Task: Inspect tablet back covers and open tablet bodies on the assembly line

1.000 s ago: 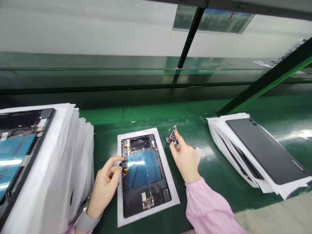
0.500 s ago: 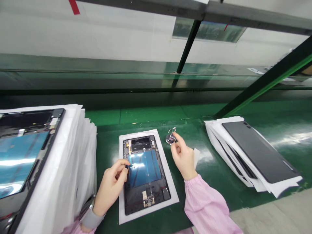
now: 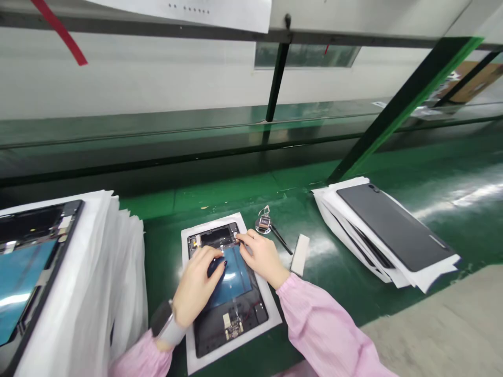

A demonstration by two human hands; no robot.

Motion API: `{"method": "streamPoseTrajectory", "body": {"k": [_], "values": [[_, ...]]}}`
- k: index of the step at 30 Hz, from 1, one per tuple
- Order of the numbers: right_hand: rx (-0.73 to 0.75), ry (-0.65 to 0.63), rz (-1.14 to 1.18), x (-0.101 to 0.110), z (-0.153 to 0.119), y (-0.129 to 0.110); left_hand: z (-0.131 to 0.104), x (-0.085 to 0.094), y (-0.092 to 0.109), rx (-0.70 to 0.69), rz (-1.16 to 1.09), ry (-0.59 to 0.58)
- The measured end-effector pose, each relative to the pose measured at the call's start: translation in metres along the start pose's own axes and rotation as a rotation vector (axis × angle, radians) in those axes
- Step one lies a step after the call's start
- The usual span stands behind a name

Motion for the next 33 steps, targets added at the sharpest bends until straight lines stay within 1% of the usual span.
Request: {"method": "streamPoseTrajectory", "body": {"k": [4, 6, 8, 14, 19, 24, 30, 33], "values": [[-0.005, -0.002, 0.007, 0.002, 0.001, 0.000, 0.037, -0.021, 0.003, -0.013, 0.074, -0.003], [-0.005, -0.001, 0.012, 0.004, 0.001, 0.000, 0.049, -0.028, 0.002, -0.013, 0.100, 0.003], [-0.003, 0.001, 0.016, 0.005, 0.002, 0.000, 0.056, -0.031, 0.001, -0.017, 0.111, 0.009], [0.000, 0.003, 0.012, 0.005, 0.001, 0.002, 0.057, -0.030, -0.004, -0.014, 0.079, 0.031], [0.017, -0.019, -0.021, 0.004, 0.000, 0.002, 0.057, -0.030, -0.008, 0.006, 0.038, 0.054], [0.034, -0.049, -0.073, 0.005, 0.000, 0.002, 0.057, -0.029, -0.008, 0.012, 0.029, 0.050], [0.068, -0.096, -0.164, 0.007, -0.001, -0.009, 0.057, -0.030, -0.008, -0.013, 0.078, 0.043], [0.079, -0.109, -0.197, 0.005, -0.002, -0.017, 0.054, -0.030, -0.006, -0.049, 0.131, 0.027]]}}
Point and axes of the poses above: each hand's wrist, its own z-axis towards the middle knuckle, its own x-axis out of the back of the hand, y = z × x, the point moved 2 cm from there along z, towards the middle knuckle, and after that the axes turned 6 degrees about z, right-handed, at the moved point
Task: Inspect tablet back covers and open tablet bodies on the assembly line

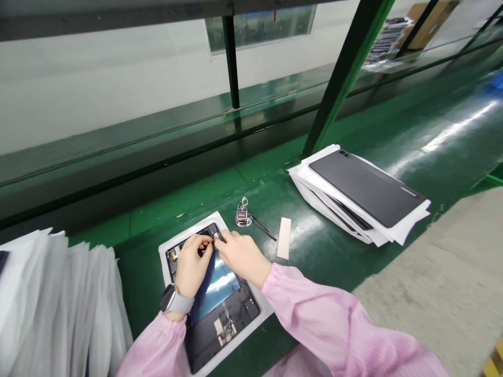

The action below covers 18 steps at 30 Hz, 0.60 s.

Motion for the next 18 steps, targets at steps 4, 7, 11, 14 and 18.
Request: {"method": "streamPoseTrajectory", "body": {"k": [4, 7, 11, 14, 18], "values": [[-0.010, 0.010, 0.008, -0.001, 0.001, 0.000, -0.010, 0.004, 0.007, -0.083, 0.129, -0.038], [-0.017, 0.023, 0.056, 0.000, 0.000, 0.007, -0.020, 0.008, 0.011, -0.137, 0.259, -0.054], [-0.033, 0.034, 0.103, 0.003, -0.001, 0.013, -0.026, 0.009, 0.010, -0.205, 0.388, -0.068], [-0.041, 0.026, 0.104, 0.003, -0.001, 0.009, -0.027, 0.007, 0.007, -0.232, 0.440, -0.077], [-0.053, 0.029, 0.099, 0.000, -0.001, 0.001, -0.030, 0.009, 0.005, -0.251, 0.466, -0.078]]}}
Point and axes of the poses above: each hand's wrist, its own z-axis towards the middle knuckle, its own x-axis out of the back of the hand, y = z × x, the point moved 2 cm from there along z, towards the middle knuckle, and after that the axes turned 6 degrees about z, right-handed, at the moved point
